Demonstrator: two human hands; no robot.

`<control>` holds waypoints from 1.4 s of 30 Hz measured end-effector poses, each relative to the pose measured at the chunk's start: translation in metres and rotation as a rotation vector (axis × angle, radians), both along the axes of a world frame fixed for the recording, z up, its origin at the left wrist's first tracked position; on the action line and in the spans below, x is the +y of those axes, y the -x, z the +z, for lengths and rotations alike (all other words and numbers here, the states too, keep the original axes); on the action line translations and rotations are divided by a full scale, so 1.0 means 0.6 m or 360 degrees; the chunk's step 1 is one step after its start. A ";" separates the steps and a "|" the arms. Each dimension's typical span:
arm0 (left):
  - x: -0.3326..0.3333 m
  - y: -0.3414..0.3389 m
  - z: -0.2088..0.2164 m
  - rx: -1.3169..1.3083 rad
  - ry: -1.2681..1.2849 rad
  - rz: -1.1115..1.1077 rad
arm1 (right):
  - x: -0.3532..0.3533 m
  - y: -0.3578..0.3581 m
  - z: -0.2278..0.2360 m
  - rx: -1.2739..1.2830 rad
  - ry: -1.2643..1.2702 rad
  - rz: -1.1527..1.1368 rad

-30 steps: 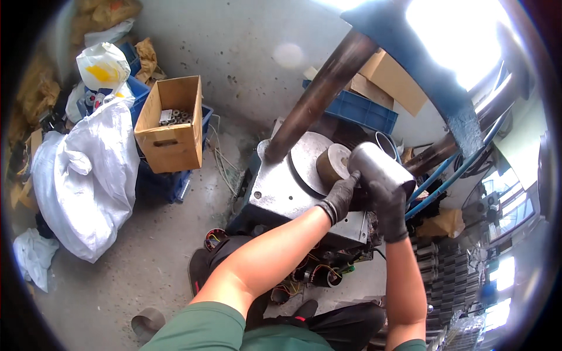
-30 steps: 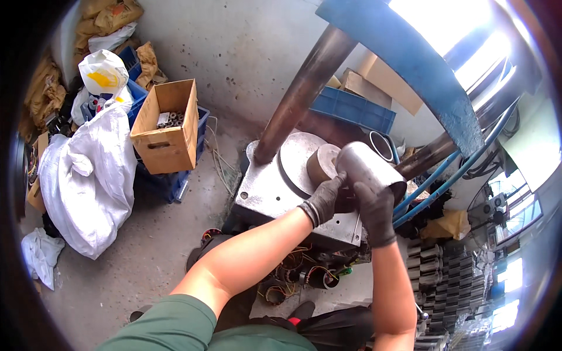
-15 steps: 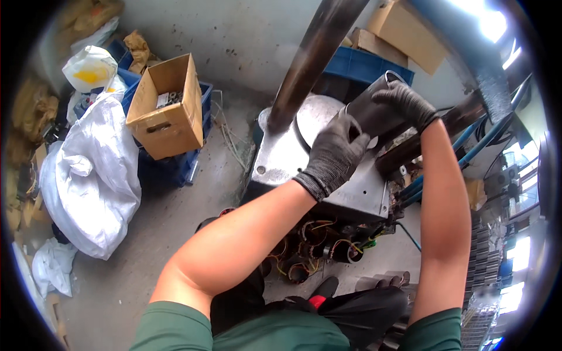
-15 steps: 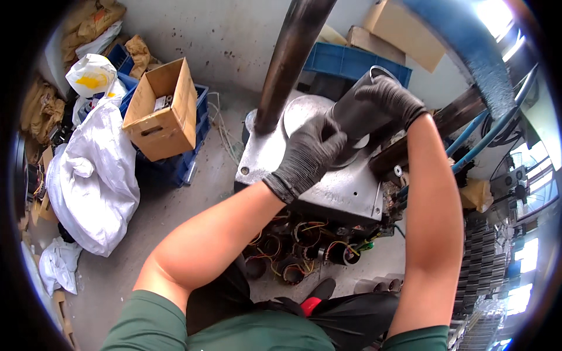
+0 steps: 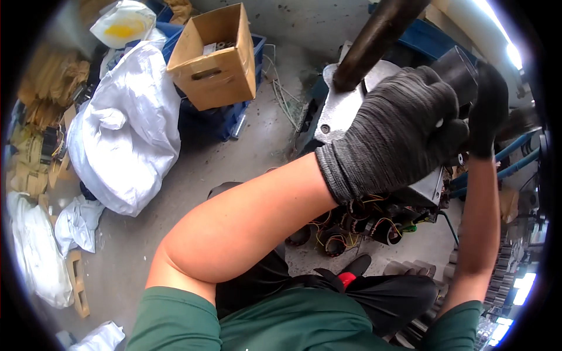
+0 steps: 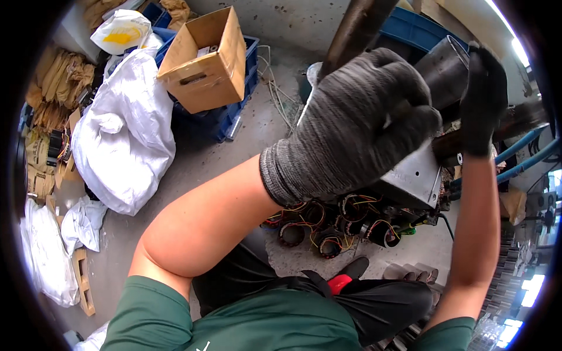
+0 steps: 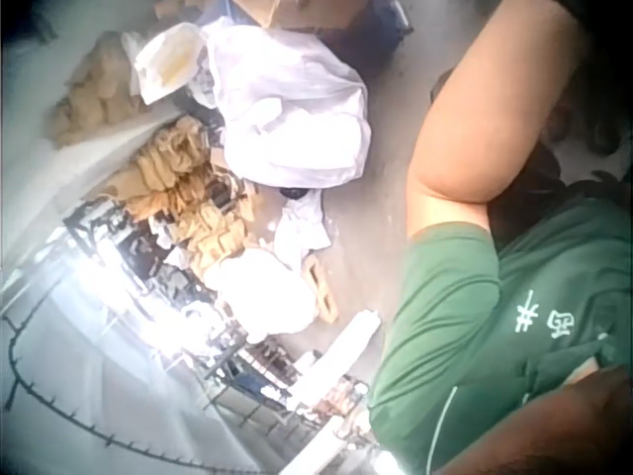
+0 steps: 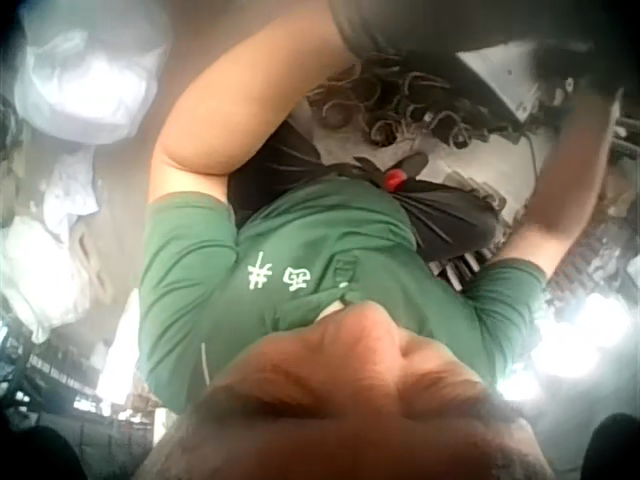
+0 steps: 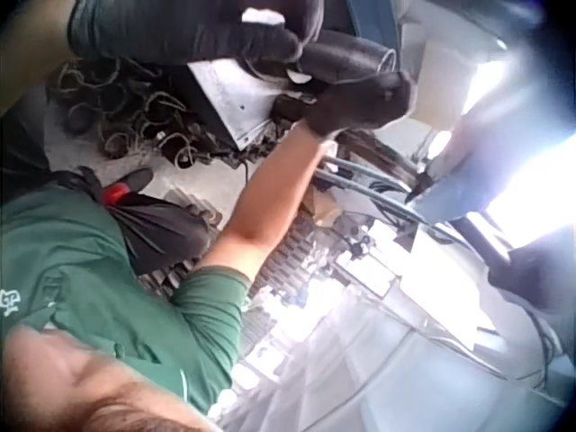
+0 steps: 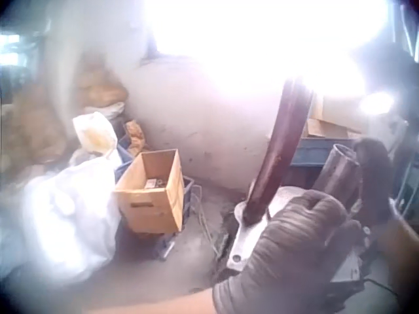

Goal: The person places a metal casing into a hydraulic press, inserts a wire-wound stator core into the casing, and uses a screwdriver to tuck loose wires into the core before operating the press to secure the assembly.

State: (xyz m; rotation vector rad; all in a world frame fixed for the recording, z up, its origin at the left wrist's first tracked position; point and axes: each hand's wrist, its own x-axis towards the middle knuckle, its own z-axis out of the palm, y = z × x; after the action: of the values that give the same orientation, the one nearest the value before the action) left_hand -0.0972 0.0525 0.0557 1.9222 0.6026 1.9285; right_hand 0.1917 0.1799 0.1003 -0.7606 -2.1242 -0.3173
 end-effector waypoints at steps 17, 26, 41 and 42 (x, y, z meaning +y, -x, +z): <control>0.006 -0.012 -0.005 0.0209 -0.0051 0.0130 | -0.391 0.264 -0.696 -0.1142 0.1906 -0.0265; 0.009 -0.023 -0.010 0.0265 -0.0030 0.0077 | -0.375 0.233 -0.603 -0.0921 0.2246 -0.0064; -0.037 -0.066 -0.026 0.0387 0.0420 -0.0394 | -0.427 -0.009 -0.186 0.2008 0.2324 0.0363; -0.044 -0.069 -0.033 0.0470 0.0520 -0.0434 | -0.429 -0.016 -0.174 0.2260 0.2425 0.0495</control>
State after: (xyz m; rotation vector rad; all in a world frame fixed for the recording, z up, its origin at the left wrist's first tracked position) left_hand -0.0556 0.0262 0.0358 1.9665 0.6501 1.3039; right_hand 0.2011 -0.0775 -0.0042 -0.9041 -0.6991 1.6743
